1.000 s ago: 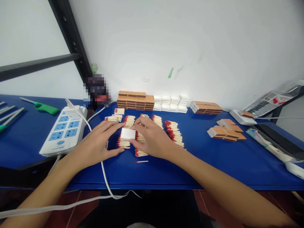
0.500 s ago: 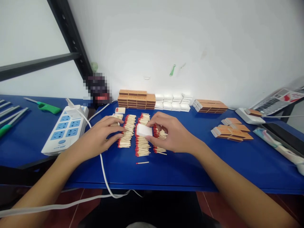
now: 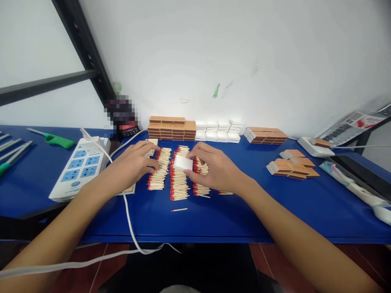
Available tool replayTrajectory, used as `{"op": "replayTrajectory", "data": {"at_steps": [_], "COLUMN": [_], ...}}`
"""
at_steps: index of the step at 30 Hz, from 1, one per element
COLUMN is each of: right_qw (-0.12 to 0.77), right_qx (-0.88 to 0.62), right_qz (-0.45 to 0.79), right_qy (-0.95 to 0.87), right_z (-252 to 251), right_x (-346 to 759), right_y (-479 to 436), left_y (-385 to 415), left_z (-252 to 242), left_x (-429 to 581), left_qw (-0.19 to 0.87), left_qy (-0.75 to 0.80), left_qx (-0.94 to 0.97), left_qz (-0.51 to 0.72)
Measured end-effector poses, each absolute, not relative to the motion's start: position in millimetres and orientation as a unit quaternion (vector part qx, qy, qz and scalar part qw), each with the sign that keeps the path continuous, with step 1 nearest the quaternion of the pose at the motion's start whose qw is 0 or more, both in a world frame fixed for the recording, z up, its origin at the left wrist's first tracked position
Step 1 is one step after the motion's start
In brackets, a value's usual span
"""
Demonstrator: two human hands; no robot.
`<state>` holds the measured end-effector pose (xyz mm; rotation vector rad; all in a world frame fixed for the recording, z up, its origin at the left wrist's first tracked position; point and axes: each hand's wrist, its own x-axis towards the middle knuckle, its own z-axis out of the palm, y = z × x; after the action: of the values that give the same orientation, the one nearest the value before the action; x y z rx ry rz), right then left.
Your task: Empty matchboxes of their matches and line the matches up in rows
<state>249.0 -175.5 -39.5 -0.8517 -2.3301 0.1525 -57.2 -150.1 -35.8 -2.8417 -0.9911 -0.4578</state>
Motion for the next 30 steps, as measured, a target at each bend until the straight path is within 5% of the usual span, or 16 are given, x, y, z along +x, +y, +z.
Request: {"op": "replayTrajectory", "data": {"at_steps": [30], "right_qw": [0.325], "right_qx": [-0.340], "right_qz": [0.041], "right_qy": [-0.881], "right_z": [-42.9], "right_x": [251.8], "right_y": [-172.7], "left_y": [-198.9], "left_z": [-32.2], "left_x": [-45.0], "left_qw": [-0.016], "left_qy": [-0.366], "left_qx": [-0.914], "left_qz": [-0.173]}}
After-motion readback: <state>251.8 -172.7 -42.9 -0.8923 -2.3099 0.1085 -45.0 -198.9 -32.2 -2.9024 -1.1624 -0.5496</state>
